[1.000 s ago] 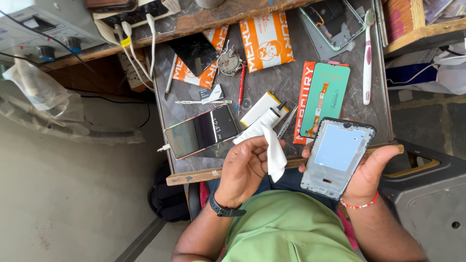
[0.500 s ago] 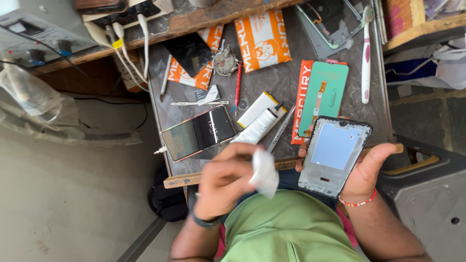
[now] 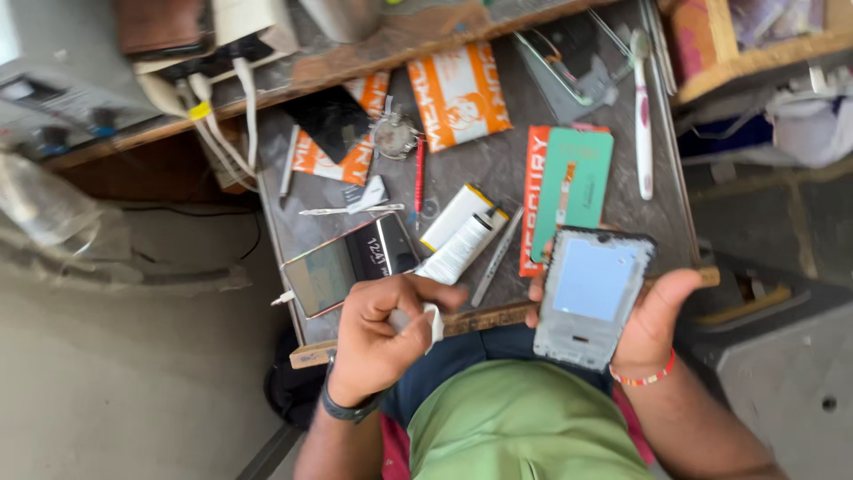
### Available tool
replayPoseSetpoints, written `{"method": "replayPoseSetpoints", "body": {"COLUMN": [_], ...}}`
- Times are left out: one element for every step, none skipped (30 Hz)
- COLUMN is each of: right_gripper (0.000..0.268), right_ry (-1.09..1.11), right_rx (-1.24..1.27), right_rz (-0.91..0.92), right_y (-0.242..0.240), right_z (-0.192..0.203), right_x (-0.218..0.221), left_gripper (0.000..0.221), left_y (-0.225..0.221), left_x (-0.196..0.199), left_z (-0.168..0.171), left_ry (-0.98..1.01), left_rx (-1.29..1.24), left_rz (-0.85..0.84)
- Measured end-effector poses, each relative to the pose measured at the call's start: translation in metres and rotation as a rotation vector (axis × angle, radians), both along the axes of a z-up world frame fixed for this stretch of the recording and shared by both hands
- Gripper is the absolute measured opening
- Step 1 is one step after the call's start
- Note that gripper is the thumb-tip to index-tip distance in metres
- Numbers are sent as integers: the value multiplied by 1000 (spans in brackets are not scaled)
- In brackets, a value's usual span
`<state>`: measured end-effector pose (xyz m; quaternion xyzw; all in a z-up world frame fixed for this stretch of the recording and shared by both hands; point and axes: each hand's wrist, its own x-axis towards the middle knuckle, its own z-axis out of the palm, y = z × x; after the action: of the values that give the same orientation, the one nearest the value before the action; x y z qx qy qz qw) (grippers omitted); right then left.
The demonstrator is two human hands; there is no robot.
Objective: The person applies adhesive to the edges of a smartphone frame using a tube. They then wipe the frame with a tissue, pick up a new screen assembly, and place it onto the frame. Finally, they connect the internal ribbon cables to the motherboard.
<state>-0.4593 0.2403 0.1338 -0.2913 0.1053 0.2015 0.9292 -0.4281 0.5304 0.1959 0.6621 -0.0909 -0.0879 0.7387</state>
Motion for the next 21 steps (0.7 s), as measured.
{"method": "replayPoseSetpoints", "body": {"right_gripper": [125, 123, 121, 121, 121, 122, 120, 118, 116, 114, 112, 110, 109, 108, 107, 105, 104, 102, 103, 103, 103], "right_ry": [-8, -17, -65, -41, -27, -13, -11, -9, -14, -18, -30, -42, -68, -95, -123, -154, -184, -215, -239, -263, -288], "right_rx": [48, 96, 142, 104, 65, 27, 43, 60, 77, 59, 41, 23, -7, -37, -68, -115, -162, -209, -254, -299, -344], "right_rz": [18, 34, 63, 56, 43, 30, 54, 79, 103, 97, 93, 90, 83, 76, 66, 35, 2, -31, -45, -59, -74], "right_y": [0, 1, 1, 3, 7, 8, 8, 10, 11, 12, 15, 16, 17, 18, 18, 19, 19, 19, 19, 20, 22], "right_z": [-1, -4, -8, -8, -9, -10, -12, -15, -18, -17, -17, -16, -17, -18, -20, -21, -23, -24, -24, -24, -24], "right_x": [-7, -10, -3, -5, -5, -3, -5, -4, -3, -6, -8, -9, -11, -12, -13, -14, -15, -17, -19, -22, -24], "left_gripper": [19, 15, 12, 9, 8, 8, 7, 9, 11, 15, 17, 19, 22, 24, 26, 27, 28, 29, 30, 32, 34], "left_y": [-3, -5, -10, -16, -22, -30, -37, -42, -47, -52, -58, -65, -70, -75, -79, -83, -87, -91, -94, -96, -98], "left_x": [-15, -26, -27, -28, -28, -29, -34, -36, -37, -37, -33, -29, -27, -24, -21, -19, -17, -15, -14, -12, -11], "left_z": [-8, -16, -25, -31, -33, -32, -27, -23, -17, -10, -5, 0, 4, 8, 11, 13, 15, 17, 18, 19, 19], "left_ry": [156, 268, 342, 416, 336, 256, 198, 69, -68, -206, -267, -329, -386, -426, -469, -511, -533, -555, -577, -605, -635], "left_rx": [-174, -209, -248, -287, -195, -105, -11, 87, 184, 281, 293, 305, 320, 352, 384, 416, 431, 446, 462, 472, 481], "left_rz": [14, 57, 108, 158, 187, 217, 255, 252, 247, 240, 233, 225, 217, 217, 215, 213, 224, 234, 245, 257, 268]}}
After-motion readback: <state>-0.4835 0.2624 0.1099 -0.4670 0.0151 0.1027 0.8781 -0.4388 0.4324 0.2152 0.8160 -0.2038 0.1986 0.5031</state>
